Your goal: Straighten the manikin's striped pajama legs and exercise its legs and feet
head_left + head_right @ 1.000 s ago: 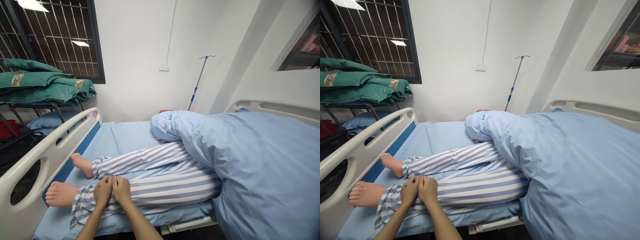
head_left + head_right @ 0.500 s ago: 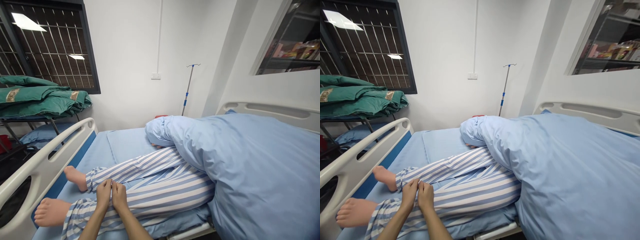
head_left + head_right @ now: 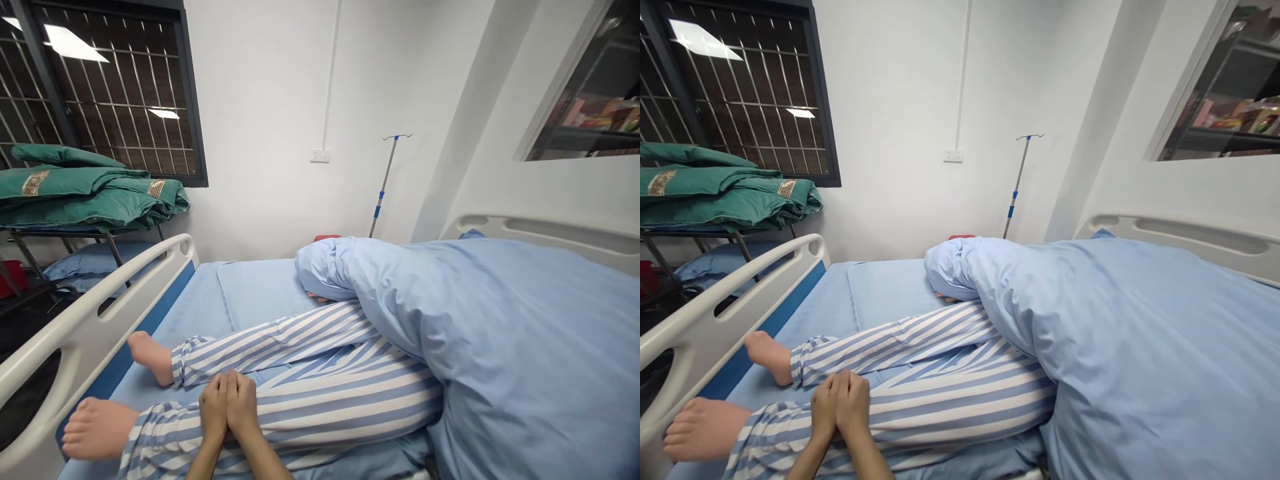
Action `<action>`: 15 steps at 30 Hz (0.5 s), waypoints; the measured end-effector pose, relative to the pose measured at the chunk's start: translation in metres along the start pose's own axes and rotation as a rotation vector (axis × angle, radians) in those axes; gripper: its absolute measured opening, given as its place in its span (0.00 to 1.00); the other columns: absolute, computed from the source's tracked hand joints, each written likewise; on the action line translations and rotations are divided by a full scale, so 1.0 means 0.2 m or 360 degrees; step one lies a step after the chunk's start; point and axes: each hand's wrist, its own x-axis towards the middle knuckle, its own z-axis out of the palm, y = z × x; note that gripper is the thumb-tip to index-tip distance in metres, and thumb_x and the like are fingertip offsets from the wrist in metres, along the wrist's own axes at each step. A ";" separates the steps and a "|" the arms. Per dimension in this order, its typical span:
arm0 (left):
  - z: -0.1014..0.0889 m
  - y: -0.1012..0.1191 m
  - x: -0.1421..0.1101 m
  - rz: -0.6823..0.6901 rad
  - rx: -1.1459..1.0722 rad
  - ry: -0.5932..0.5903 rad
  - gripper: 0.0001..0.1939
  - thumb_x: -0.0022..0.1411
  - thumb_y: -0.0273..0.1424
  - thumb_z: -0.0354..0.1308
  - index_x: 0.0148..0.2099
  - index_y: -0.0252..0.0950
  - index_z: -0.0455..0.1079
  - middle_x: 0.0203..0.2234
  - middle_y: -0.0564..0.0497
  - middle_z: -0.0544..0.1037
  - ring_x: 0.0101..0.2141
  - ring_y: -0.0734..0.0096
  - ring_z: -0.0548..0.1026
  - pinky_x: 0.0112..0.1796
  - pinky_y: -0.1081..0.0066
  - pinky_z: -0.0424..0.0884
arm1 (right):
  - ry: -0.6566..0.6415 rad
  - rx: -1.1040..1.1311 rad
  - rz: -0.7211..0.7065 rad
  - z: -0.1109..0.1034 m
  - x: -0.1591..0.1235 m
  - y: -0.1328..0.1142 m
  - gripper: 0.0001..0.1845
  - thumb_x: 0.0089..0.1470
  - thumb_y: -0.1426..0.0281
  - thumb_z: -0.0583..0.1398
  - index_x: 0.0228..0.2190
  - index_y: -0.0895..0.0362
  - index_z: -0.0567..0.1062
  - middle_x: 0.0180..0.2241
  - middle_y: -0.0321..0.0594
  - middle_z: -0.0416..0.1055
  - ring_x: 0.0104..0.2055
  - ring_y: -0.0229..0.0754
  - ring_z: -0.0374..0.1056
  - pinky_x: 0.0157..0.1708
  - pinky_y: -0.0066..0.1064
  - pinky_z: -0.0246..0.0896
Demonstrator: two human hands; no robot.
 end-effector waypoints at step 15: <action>0.00 0.10 -0.03 -0.0115 0.0539 -0.0200 0.17 0.60 0.38 0.41 0.21 0.39 0.58 0.21 0.49 0.72 0.26 0.68 0.68 0.26 0.72 0.53 | -0.0075 -0.0465 -0.0200 -0.21 0.05 -0.06 0.29 0.62 0.64 0.42 0.18 0.57 0.73 0.19 0.40 0.72 0.21 0.36 0.62 0.22 0.29 0.41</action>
